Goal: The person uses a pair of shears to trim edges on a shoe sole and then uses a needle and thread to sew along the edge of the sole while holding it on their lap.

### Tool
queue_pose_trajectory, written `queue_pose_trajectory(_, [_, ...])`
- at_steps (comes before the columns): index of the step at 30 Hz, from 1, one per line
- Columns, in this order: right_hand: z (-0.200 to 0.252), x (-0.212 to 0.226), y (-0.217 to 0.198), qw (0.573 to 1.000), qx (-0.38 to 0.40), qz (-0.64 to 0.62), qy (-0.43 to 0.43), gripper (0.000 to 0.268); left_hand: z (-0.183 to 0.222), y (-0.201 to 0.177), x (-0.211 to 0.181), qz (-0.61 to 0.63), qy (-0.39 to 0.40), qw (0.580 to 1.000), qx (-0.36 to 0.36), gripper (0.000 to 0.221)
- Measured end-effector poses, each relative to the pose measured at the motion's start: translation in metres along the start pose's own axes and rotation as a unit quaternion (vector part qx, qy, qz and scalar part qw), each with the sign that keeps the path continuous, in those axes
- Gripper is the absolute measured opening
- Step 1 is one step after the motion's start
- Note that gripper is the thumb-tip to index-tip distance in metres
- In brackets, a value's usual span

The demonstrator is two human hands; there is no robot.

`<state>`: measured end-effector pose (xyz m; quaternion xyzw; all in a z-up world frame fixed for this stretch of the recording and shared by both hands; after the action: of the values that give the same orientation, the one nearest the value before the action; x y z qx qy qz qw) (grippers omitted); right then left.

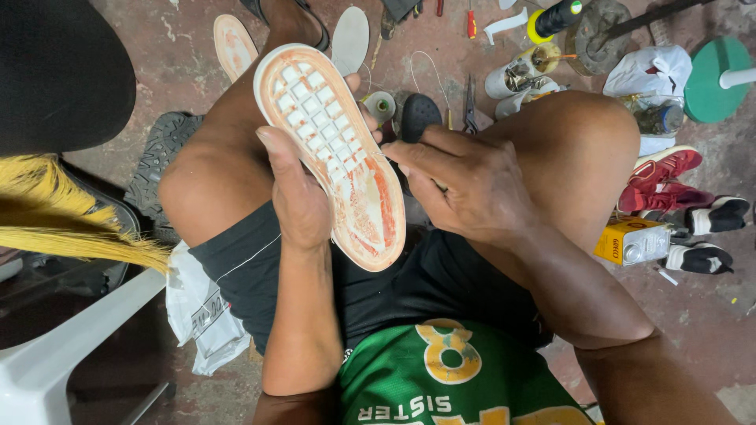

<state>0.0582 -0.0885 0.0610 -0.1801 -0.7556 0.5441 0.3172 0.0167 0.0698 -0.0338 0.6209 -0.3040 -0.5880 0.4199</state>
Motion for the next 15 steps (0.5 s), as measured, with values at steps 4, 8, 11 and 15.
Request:
queue_pose_trajectory(4, [0.0, 0.001, 0.001, 1.0, 0.005, 0.024, 0.002, 0.021, 0.001, 0.0, 0.003, -0.038, -0.003, 0.999, -0.012, 0.094])
queue_pose_trajectory(8, [-0.002, -0.013, 0.008, 0.999, 0.027, -0.037, -0.015, 0.014, 0.001, 0.0, 0.005, -0.071, -0.021, 0.997, 0.001, 0.096])
queue_pose_trajectory(11, [-0.007, -0.033, 0.013, 0.986, 0.066, -0.14, -0.058, 0.012, -0.001, 0.0, 0.006, -0.032, -0.073, 0.997, 0.0, 0.096])
queue_pose_trajectory(15, [-0.003, -0.05, 0.029, 0.96, 0.168, -0.225, 0.005, 0.007, -0.003, 0.005, 0.013, 0.027, -0.091, 0.995, -0.007, 0.093])
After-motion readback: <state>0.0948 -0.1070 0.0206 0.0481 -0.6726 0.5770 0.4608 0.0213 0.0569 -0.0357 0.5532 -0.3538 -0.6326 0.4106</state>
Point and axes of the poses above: each hand's wrist, its own z-axis away from the middle knuckle, its own y-axis out of the palm, x = y × z, the point moved 4 cm from there along -z, towards the middle knuckle, and after that the axes turned 11 degrees about z, right-handed, at the moved point
